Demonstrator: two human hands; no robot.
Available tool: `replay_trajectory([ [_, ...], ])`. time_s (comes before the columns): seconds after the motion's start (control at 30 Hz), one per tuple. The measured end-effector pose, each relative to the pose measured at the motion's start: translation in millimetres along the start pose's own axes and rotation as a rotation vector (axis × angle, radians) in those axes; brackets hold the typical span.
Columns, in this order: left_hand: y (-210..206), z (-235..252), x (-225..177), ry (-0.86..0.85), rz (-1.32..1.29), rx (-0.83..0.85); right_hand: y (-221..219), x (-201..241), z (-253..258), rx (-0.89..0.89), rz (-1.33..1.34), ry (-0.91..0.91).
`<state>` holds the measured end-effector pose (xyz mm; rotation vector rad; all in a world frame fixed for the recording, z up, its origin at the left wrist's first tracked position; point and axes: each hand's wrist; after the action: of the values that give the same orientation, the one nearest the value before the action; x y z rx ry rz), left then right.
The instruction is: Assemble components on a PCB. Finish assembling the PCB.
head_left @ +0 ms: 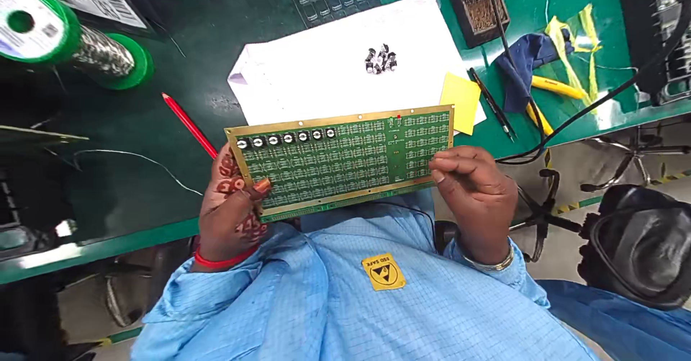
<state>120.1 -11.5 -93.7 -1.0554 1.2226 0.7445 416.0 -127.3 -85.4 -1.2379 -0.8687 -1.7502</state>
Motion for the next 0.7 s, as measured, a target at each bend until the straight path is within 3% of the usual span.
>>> replay_trajectory([
  [0.23,14,-8,-11,-0.022,0.037,-0.025,-3,-13,1,0.06,0.087,-0.15],
  [0.7,19,-9,-1,-0.052,0.056,-0.054,-9,-24,0,0.09,0.015,-0.116],
])
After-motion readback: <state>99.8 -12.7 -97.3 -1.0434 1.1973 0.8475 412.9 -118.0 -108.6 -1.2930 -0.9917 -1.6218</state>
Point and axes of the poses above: each hand's wrist, its own z-axis towards the middle knuckle, its own y-axis out of the back of the hand, x = y × z, and after that the axes turned 1 degree about y, right-handed
